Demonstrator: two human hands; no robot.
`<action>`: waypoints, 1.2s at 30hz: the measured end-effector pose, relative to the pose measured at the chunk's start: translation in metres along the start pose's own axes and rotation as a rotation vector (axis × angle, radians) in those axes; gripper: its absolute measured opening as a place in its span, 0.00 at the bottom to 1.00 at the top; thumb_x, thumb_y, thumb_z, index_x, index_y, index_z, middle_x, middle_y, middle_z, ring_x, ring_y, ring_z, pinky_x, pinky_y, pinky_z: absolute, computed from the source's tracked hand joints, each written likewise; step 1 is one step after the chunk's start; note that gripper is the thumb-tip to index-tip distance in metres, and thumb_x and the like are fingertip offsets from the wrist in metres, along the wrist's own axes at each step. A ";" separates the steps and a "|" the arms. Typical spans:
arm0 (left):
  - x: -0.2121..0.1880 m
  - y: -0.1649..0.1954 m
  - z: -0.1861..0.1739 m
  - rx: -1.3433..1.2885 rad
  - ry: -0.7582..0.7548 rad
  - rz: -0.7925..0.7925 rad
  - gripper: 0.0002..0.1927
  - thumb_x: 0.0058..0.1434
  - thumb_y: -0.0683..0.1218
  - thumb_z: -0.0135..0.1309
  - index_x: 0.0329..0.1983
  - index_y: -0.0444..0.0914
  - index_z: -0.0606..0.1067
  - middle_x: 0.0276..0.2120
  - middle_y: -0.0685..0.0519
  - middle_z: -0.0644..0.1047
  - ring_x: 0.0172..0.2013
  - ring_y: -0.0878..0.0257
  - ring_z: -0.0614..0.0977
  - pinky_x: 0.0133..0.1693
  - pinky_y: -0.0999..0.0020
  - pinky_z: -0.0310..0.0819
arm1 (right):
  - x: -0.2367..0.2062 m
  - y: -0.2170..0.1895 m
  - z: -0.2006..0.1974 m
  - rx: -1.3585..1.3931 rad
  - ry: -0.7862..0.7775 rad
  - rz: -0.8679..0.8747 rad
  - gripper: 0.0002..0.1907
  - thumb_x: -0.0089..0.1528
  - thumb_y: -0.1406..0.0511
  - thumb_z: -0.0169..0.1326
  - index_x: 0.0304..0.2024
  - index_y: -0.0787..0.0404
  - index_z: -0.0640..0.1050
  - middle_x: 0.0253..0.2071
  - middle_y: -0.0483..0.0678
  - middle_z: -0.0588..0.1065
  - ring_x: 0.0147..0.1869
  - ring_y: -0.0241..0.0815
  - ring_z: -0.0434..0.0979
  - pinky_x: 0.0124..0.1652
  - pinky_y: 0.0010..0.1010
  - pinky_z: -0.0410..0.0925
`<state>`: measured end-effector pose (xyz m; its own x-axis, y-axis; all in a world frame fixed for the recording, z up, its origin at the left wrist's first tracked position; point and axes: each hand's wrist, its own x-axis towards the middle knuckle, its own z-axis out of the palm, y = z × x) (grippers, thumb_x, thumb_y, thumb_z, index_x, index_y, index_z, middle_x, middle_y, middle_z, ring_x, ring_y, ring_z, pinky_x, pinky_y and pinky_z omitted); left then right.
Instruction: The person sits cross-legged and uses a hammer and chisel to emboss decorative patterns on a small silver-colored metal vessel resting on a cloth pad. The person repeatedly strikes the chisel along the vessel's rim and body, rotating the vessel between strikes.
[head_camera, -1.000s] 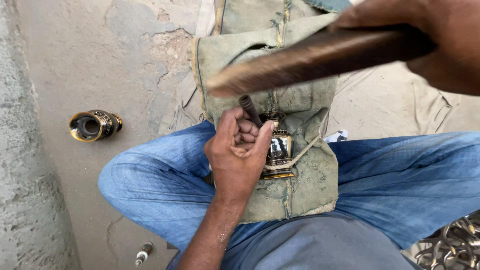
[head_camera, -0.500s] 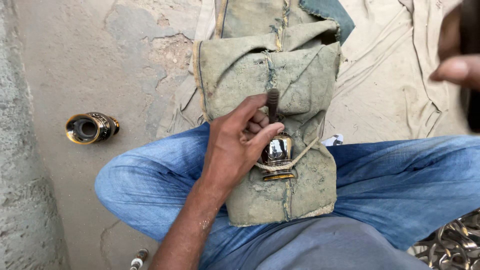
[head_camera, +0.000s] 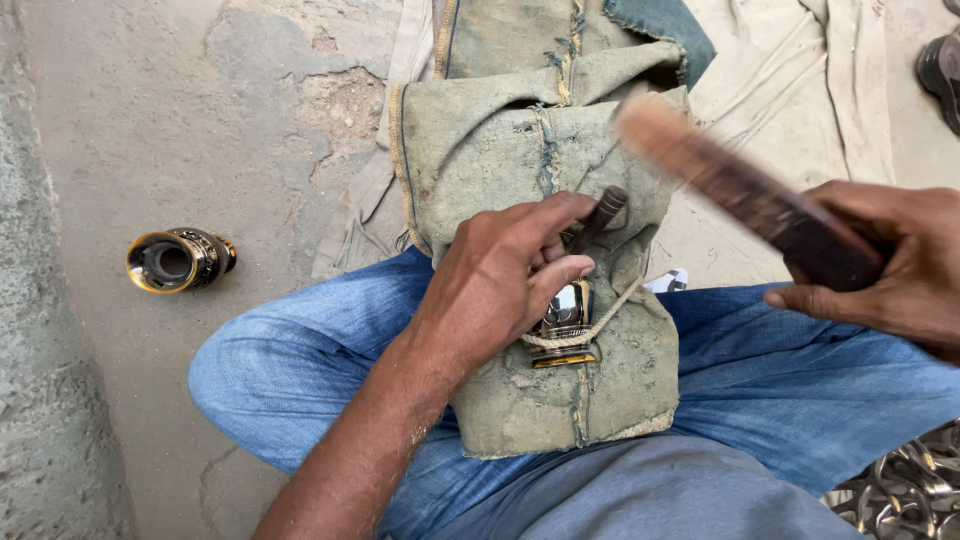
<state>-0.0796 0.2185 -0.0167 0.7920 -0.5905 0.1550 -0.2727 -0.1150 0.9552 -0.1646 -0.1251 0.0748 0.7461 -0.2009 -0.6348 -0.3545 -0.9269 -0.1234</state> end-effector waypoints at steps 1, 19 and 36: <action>0.001 -0.003 -0.003 0.001 -0.001 0.033 0.24 0.57 0.46 0.67 0.57 0.38 0.76 0.48 0.46 0.82 0.35 0.58 0.87 0.39 0.64 0.83 | -0.005 -0.001 0.008 0.016 0.013 0.035 0.24 0.51 0.64 0.73 0.49 0.56 0.79 0.26 0.49 0.76 0.25 0.44 0.81 0.29 0.38 0.77; 0.004 -0.029 -0.035 -0.021 -0.329 0.203 0.21 0.54 0.47 0.63 0.53 0.45 0.79 0.41 0.57 0.85 0.39 0.61 0.87 0.44 0.62 0.82 | -0.076 -0.022 0.108 0.088 0.318 -0.014 0.20 0.48 0.59 0.71 0.37 0.59 0.79 0.27 0.46 0.73 0.26 0.39 0.75 0.28 0.30 0.74; -0.150 0.036 0.006 -0.127 -0.034 -0.370 0.24 0.54 0.43 0.67 0.55 0.36 0.78 0.60 0.45 0.76 0.31 0.65 0.86 0.32 0.73 0.85 | -0.089 -0.061 0.127 0.720 0.102 -0.348 0.28 0.53 0.73 0.64 0.56 0.67 0.75 0.51 0.51 0.80 0.56 0.41 0.80 0.53 0.35 0.76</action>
<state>-0.2114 0.2977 -0.0075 0.8050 -0.5542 -0.2117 0.0990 -0.2264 0.9690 -0.2815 -0.0104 0.0419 0.9159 0.0018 -0.4013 -0.3427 -0.5170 -0.7844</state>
